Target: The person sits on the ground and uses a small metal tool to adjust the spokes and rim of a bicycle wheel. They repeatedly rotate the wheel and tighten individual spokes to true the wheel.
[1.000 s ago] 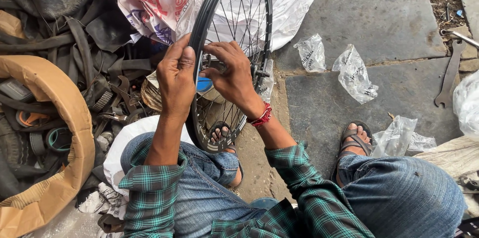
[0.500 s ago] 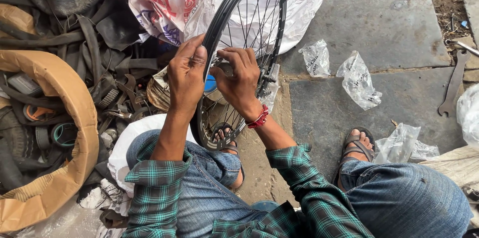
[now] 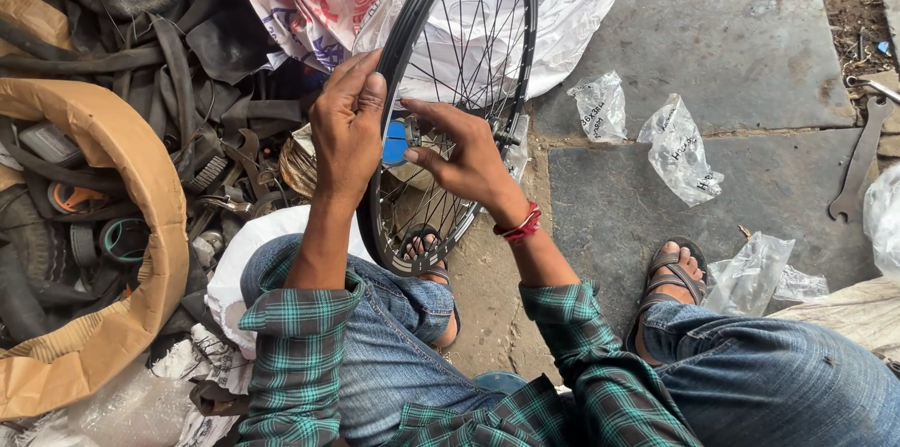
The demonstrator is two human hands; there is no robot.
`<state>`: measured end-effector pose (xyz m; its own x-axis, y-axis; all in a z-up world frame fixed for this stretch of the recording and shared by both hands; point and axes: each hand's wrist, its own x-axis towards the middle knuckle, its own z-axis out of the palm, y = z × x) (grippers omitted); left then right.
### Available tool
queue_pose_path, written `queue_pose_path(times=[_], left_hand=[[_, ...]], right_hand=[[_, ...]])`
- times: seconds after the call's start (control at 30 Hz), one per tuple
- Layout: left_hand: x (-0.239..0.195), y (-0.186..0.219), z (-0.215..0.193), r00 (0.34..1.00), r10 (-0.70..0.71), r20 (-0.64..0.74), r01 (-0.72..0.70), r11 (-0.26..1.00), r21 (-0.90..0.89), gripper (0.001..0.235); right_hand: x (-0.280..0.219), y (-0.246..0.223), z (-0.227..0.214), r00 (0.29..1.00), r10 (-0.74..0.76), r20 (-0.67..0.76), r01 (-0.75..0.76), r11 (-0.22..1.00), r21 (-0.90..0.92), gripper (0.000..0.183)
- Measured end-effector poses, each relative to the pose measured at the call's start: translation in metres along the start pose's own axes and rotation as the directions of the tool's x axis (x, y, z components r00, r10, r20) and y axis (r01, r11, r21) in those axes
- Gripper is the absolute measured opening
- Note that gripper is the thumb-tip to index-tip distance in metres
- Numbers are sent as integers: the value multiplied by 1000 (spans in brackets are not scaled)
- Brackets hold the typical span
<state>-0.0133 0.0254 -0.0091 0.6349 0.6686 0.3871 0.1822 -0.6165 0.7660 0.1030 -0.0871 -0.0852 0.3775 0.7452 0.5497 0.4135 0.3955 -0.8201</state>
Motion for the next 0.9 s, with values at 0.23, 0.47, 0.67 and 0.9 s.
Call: queue_pose_path(times=[0.23, 0.47, 0.67, 0.9], left_hand=[[-1, 3, 0, 1000, -19, 11, 19, 999, -28, 34], [-2, 8, 3, 998, -38, 47, 42, 996, -80, 34], [-1, 10, 0, 996, -33, 85, 32, 999, 7, 52], [-3, 10, 1, 988, 76, 135, -86, 994, 64, 58]], right_hand=[[1, 4, -3, 992, 41, 116, -43, 999, 17, 49], [-2, 19, -2, 967, 121, 224, -189, 930, 314, 45], [-4, 25, 2, 936, 203, 288, -332, 779, 532, 50], [-2, 30, -9, 861, 229, 455, -473, 692, 545, 53]])
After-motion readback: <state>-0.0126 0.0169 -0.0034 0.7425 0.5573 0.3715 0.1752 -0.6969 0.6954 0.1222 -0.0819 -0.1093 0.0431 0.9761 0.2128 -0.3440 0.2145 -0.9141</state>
